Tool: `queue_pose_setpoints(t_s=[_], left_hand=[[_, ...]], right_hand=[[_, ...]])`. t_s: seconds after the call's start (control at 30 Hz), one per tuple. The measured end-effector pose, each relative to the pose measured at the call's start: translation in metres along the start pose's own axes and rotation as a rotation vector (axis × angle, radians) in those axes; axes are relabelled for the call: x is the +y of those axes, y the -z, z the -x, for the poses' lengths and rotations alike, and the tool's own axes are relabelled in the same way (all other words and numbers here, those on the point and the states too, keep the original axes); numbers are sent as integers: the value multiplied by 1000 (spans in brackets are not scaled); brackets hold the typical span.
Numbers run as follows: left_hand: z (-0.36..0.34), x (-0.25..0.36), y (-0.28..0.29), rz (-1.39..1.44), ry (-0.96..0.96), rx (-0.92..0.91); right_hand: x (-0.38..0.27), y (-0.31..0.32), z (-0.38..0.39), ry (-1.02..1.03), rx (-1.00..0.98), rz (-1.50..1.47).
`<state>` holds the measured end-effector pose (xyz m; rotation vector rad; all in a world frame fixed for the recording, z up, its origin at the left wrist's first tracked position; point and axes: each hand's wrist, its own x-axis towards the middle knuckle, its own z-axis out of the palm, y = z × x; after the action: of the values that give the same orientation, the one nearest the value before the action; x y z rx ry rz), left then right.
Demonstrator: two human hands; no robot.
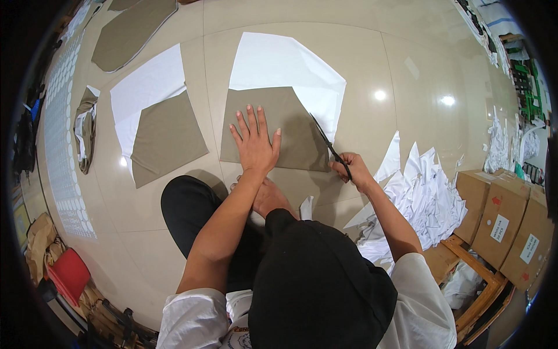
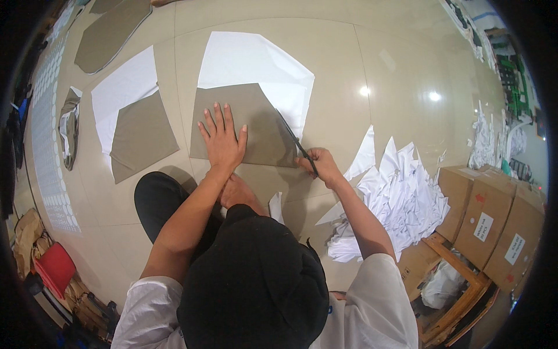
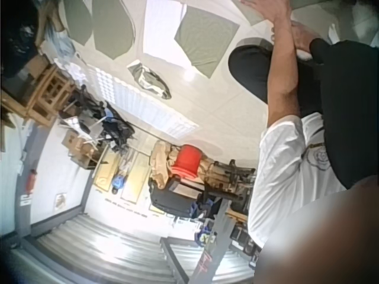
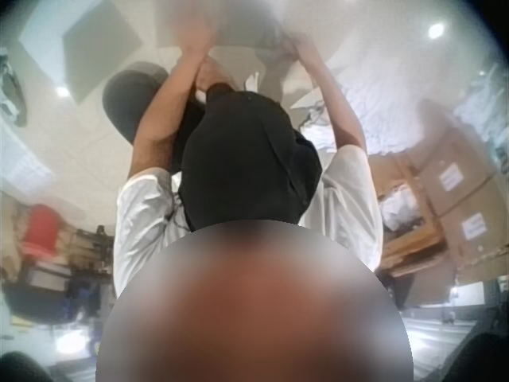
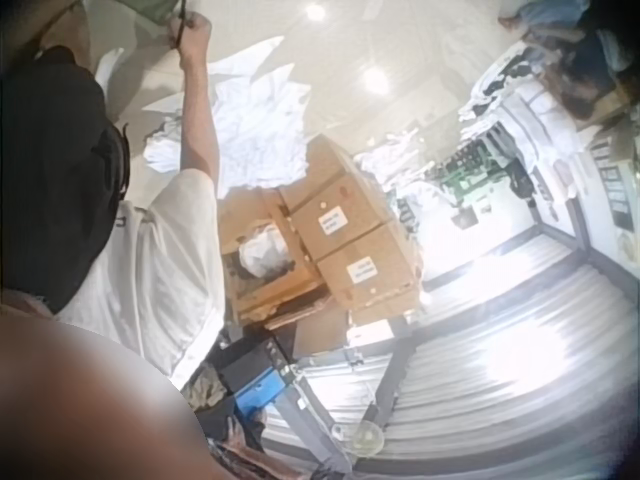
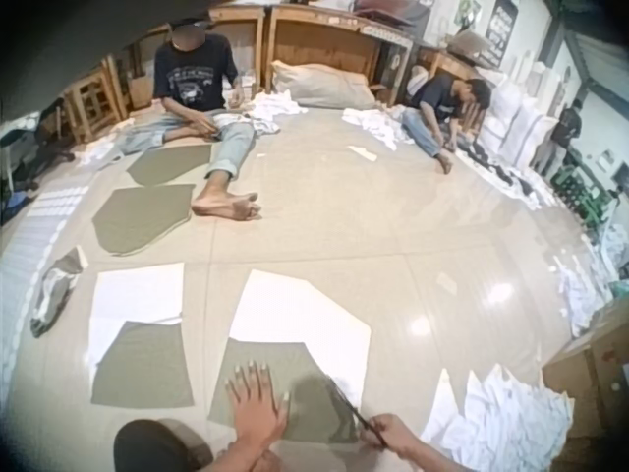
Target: The person sits on the floor and uses scissors to cut a piece of beige fabric that is laid over a white paper template. They carefully follow the template's outline to cut the fabric into a specific shape.
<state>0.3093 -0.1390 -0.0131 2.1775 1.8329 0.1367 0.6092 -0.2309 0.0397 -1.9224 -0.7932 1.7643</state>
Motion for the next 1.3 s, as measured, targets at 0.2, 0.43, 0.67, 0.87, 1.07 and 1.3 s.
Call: queue_pose_setpoints(t_s=[0.2, 0.43, 0.67, 0.87, 1.07, 1.3], left_hand=[[1, -1, -1, -5, -1, 1], [0, 0, -1, -12, -5, 5], [0, 0, 0, -16, -1, -2], [-1, 1, 3, 3, -4, 6], [-1, 1, 2, 3, -12, 15], [0, 1, 2, 2, -12, 10]], right_hand=[[-4, 1, -4, 13, -4, 60], [0, 4, -5, 14, -25, 61], [-5, 1, -3, -17, -15, 64], [-13, -3, -11, -9, -3, 45], [-19, -7, -16, 2, 1, 33], [-18, -7, -19, -8, -9, 57]])
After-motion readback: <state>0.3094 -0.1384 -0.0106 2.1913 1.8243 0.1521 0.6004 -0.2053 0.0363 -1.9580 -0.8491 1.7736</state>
